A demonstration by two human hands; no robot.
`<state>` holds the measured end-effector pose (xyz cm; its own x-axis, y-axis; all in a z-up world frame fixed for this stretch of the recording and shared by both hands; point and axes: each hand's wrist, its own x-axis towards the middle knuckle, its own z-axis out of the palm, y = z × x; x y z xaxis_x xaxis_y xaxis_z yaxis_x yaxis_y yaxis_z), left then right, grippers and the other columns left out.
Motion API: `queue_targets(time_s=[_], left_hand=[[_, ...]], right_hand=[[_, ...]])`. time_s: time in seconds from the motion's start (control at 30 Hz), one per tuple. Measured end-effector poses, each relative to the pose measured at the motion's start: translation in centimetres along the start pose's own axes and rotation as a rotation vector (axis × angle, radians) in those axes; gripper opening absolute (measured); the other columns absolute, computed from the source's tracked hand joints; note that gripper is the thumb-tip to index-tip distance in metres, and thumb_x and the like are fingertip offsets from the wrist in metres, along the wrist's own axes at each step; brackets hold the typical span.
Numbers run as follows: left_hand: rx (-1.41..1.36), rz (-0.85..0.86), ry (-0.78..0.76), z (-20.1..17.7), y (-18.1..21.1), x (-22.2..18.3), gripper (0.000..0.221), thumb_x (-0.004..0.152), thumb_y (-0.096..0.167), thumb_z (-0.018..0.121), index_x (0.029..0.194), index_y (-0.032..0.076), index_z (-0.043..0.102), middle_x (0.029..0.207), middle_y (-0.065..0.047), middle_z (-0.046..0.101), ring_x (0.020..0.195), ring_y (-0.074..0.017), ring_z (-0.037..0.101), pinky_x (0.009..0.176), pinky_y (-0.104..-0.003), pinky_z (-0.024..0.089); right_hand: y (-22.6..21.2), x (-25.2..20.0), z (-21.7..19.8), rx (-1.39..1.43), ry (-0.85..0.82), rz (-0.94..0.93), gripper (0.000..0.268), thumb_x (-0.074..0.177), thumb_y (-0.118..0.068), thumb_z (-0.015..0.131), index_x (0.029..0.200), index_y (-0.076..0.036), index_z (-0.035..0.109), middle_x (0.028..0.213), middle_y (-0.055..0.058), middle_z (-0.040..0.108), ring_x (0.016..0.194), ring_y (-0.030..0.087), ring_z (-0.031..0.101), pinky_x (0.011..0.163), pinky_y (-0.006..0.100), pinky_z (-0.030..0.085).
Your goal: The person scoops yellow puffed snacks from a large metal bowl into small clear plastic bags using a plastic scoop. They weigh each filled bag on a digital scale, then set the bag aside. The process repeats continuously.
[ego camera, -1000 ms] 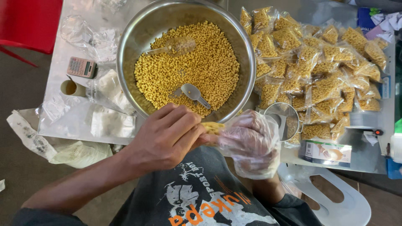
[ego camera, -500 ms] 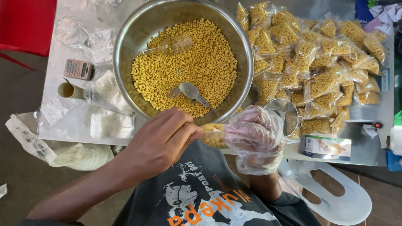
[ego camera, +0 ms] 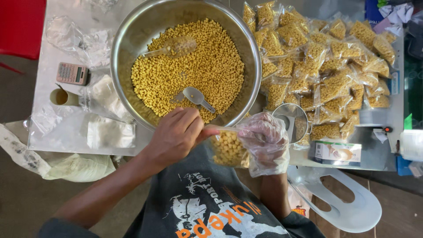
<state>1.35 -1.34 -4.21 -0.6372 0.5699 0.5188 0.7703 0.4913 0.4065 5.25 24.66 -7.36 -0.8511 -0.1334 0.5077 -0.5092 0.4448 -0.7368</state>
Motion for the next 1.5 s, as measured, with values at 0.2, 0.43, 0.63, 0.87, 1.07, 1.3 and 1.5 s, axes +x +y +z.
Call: queue_targets(time_s=[0.2, 0.43, 0.63, 0.87, 1.07, 1.3, 1.5], left_hand=[[-0.066, -0.319, -0.119, 5.1, -2.9, -1.9, 0.030, 0.099, 0.033, 0.069, 0.098, 0.004, 0.060, 0.097, -0.011, 0.060, 0.081, -0.0312, 0.066, 0.068, -0.046, 0.053], [-0.031, -0.795, -0.280, 9.4, -10.2, -9.4, 0.039, 0.099, 0.040, 0.063, 0.114, 0.005, 0.061, 0.111, -0.014, 0.062, 0.087, -0.0331, 0.068, 0.076, -0.049, 0.055], [-0.148, -1.225, -0.134, 12.6, -16.6, -22.6, 0.025, 0.095, 0.033, 0.063, 0.099, 0.009, 0.071, 0.101, -0.012, 0.072, 0.093, -0.0325, 0.070, 0.079, -0.048, 0.056], [0.127, -1.715, 0.013, 17.0, -22.8, -36.9, 0.032, 0.096, 0.030, 0.068, 0.111, 0.002, 0.068, 0.116, -0.022, 0.067, 0.110, -0.0397, 0.064, 0.093, -0.053, 0.051], [0.664, -1.744, 0.345, 16.7, -27.4, -43.4, 0.051, 0.086, 0.022, 0.074, 0.128, -0.002, 0.060, 0.138, -0.025, 0.051, 0.120, -0.0431, 0.055, 0.094, -0.053, 0.048], [0.123, -1.844, 0.325, 13.7, -29.9, -48.8, 0.050, 0.075, 0.029, 0.087, 0.114, 0.007, 0.067, 0.122, -0.017, 0.060, 0.108, -0.0355, 0.063, 0.093, -0.050, 0.049], [0.143, -1.840, 0.220, 13.0, -29.1, -49.8, 0.028, 0.079, 0.030, 0.089, 0.087, 0.007, 0.074, 0.096, -0.015, 0.070, 0.093, -0.0353, 0.068, 0.085, -0.047, 0.054]], right_hand=[[10.1, -1.4, -0.2, 0.936, -0.068, 0.762, 0.020, 0.099, -0.021, 0.066, 0.109, -0.006, 0.074, 0.087, 0.007, 0.072, 0.048, 0.005, 0.055, 0.037, 0.018, 0.048], [32.2, 2.5, -7.0, -0.465, 0.449, 1.078, 0.027, 0.104, -0.031, 0.061, 0.100, -0.004, 0.057, 0.072, 0.003, 0.065, 0.052, 0.006, 0.061, 0.042, 0.025, 0.056], [36.6, 0.1, -5.9, 0.922, 0.656, 1.075, 0.035, 0.101, -0.014, 0.079, 0.073, -0.017, 0.059, 0.061, -0.002, 0.053, 0.050, 0.012, 0.049, 0.044, 0.028, 0.040], [29.7, -7.1, 0.2, -0.039, -0.158, 0.991, 0.028, 0.103, -0.014, 0.061, 0.077, -0.005, 0.065, 0.067, 0.005, 0.056, 0.060, 0.013, 0.051, 0.053, 0.031, 0.038], [25.8, -8.1, -1.6, -0.185, -0.244, 0.936, 0.005, 0.093, -0.003, 0.066, 0.098, -0.002, 0.065, 0.094, 0.009, 0.066, 0.082, 0.016, 0.067, 0.078, 0.030, 0.059], [23.9, -7.0, -2.0, 0.164, 0.112, 1.398, 0.017, 0.100, -0.019, 0.069, 0.112, -0.006, 0.067, 0.095, 0.008, 0.070, 0.082, 0.018, 0.069, 0.077, 0.031, 0.059], [24.6, -5.4, 0.8, 0.099, -0.113, 1.271, 0.023, 0.099, -0.020, 0.069, 0.114, -0.002, 0.068, 0.096, 0.008, 0.071, 0.083, 0.017, 0.070, 0.076, 0.030, 0.058]])
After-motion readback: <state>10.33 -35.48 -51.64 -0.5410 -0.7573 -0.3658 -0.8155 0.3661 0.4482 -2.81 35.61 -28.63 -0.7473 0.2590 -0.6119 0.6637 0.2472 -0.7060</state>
